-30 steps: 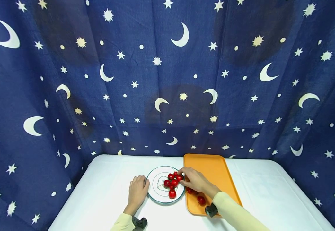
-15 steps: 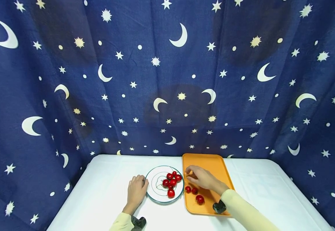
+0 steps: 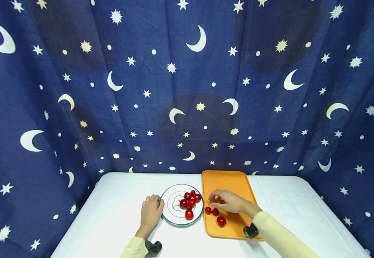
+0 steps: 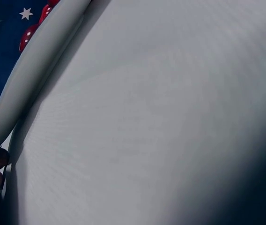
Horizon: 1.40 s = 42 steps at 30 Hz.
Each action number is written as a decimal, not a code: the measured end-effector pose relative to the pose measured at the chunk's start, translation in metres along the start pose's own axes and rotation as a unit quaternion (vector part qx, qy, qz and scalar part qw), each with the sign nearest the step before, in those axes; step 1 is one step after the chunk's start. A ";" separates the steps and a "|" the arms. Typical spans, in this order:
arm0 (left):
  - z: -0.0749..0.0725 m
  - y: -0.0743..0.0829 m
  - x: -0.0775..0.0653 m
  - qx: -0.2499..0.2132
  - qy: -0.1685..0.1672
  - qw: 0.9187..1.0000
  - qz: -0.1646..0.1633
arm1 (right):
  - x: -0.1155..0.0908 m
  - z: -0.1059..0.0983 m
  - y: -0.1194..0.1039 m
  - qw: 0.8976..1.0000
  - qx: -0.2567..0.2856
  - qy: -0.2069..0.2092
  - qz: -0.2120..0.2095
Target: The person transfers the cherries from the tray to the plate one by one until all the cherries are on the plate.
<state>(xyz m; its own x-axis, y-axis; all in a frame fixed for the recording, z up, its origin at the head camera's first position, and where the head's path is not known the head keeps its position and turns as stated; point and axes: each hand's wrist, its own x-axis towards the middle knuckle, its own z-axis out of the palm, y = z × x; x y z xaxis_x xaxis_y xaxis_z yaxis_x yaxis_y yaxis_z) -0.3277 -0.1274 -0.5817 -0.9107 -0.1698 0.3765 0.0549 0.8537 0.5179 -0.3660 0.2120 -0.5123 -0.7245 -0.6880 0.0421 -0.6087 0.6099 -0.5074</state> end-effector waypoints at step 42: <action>0.004 -0.003 -0.001 -0.003 0.011 1.000 0.005 | -0.001 0.016 -0.001 0.999 -0.006 0.013 -0.030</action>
<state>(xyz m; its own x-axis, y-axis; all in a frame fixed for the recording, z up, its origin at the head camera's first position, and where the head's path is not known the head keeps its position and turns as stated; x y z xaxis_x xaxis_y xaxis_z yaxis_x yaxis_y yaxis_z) -0.3283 -0.1281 -0.5866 -0.9012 -0.1716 0.3980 0.0670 0.8521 0.5191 -0.3599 0.2061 -0.5255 -0.6940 -0.7138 0.0940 -0.6557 0.5726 -0.4921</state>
